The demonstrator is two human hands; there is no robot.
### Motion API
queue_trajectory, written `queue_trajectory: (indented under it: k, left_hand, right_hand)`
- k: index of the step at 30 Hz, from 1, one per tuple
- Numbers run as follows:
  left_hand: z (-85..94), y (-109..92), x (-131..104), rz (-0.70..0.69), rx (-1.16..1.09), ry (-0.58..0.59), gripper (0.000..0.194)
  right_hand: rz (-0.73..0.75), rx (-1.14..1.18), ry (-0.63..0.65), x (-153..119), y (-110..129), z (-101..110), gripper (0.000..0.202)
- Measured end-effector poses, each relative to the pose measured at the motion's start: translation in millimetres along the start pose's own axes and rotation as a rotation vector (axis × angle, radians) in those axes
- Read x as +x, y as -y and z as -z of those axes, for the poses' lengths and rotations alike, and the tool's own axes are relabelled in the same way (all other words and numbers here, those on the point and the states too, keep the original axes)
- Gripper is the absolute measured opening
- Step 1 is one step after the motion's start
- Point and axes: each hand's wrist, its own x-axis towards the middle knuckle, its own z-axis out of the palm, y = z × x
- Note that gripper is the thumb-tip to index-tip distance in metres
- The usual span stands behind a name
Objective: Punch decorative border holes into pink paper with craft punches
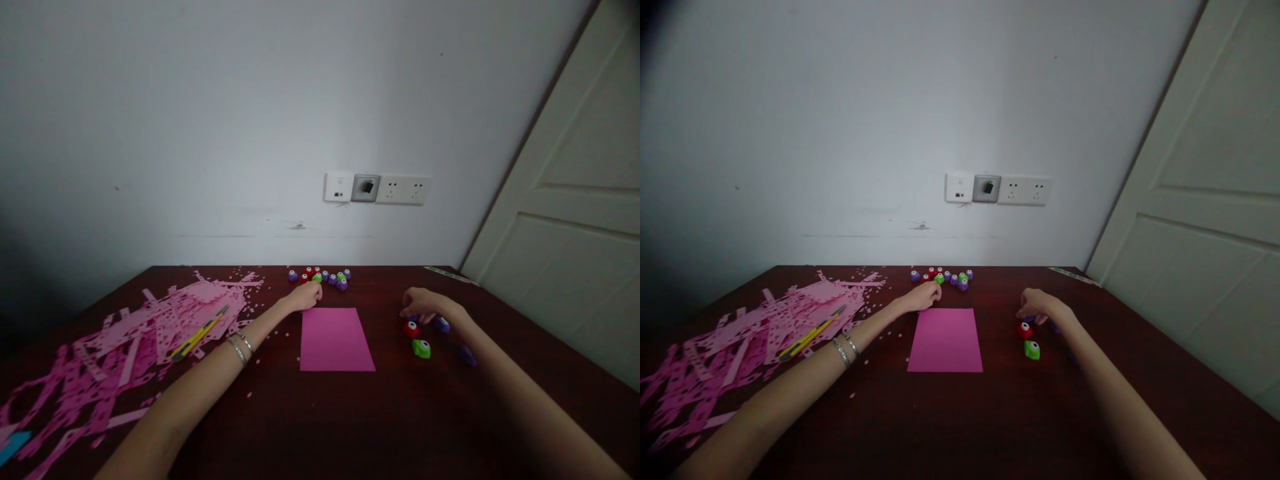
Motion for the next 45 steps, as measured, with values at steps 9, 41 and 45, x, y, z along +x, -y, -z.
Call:
queue_trajectory:
  k: [9,41,45]
  left_hand:
    - [43.4,14,-40,0.513,0.566,-0.280,0.026]
    - [8.0,-76,21,0.096,-1.794,0.086,0.016]
    - [30.6,-51,-2,-0.002,-1.978,0.148,0.011]
  right_hand:
    - [0.019,0.071,-0.032,8,-15,-5,0.029]
    - [0.564,0.903,0.344,-45,24,11,0.049]
    - [0.683,1.085,0.461,-57,49,2,0.051]
